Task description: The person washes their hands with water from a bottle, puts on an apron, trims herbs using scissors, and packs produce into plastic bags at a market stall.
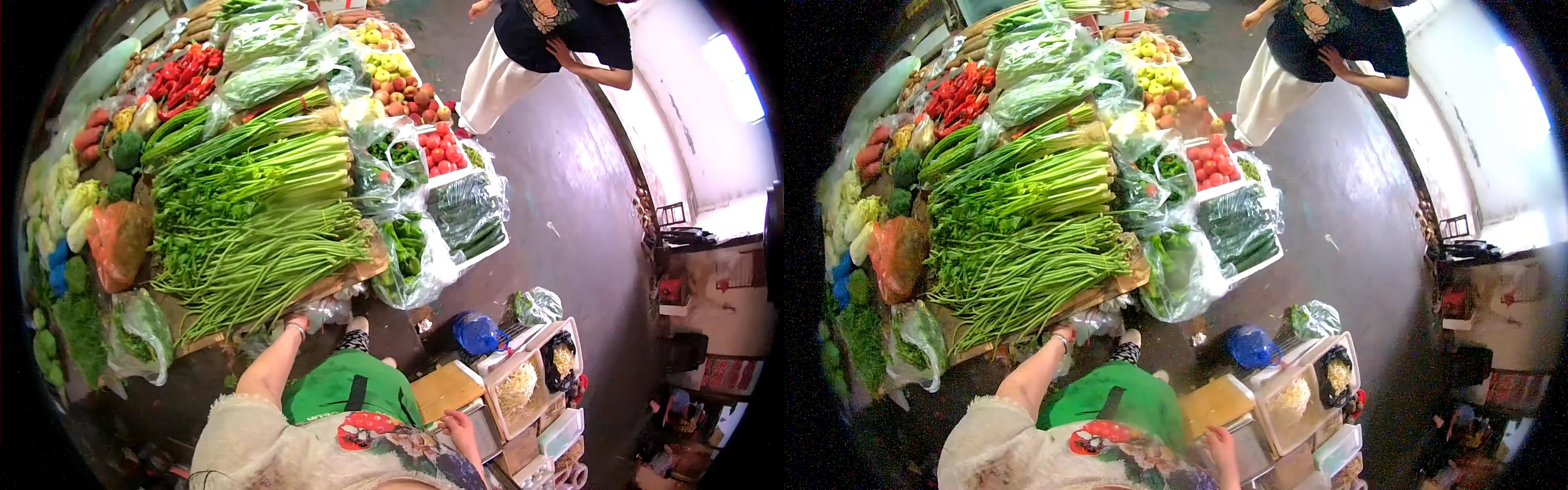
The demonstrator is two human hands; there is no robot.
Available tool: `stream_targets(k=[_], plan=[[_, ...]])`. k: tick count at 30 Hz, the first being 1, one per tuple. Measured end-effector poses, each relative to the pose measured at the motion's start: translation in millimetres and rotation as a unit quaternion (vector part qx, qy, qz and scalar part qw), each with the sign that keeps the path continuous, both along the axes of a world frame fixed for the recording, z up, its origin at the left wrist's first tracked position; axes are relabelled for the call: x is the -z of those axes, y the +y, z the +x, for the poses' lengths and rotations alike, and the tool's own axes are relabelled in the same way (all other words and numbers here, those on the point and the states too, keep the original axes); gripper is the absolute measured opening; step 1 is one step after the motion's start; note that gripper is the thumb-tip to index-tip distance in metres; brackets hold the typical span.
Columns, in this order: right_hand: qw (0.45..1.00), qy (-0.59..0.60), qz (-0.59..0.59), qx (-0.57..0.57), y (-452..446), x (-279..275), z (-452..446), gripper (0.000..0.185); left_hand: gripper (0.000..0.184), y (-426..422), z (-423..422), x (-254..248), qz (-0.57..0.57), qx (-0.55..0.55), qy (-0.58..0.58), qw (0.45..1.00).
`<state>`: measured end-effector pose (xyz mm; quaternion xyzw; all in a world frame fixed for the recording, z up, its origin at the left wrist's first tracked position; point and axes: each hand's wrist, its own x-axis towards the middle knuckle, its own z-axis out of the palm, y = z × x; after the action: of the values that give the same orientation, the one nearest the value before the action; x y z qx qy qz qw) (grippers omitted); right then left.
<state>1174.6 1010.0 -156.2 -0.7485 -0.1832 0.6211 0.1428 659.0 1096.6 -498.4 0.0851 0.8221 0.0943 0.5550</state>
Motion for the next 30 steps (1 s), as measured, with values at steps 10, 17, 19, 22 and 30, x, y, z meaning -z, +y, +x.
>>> stream_targets(k=[10,17,19,22,30], plan=[[0.998,0.03,-0.007,-0.046,64,21,12,0.03,0.013,-6,0,21,-0.058,0.261,0.187,0.945],[0.989,0.027,0.029,-0.14,137,51,50,0.025,0.022,8,24,-117,0.017,-0.103,0.063,0.993],[0.988,0.034,0.054,-0.141,162,42,58,0.024,0.027,16,26,-140,0.033,-0.188,0.043,0.981],[0.988,0.029,0.062,-0.14,185,39,72,0.024,0.012,24,25,-164,0.011,-0.104,0.034,0.994],[0.982,0.039,0.072,-0.167,213,55,98,0.024,0.019,44,54,-214,-0.068,-0.004,0.016,0.998]])
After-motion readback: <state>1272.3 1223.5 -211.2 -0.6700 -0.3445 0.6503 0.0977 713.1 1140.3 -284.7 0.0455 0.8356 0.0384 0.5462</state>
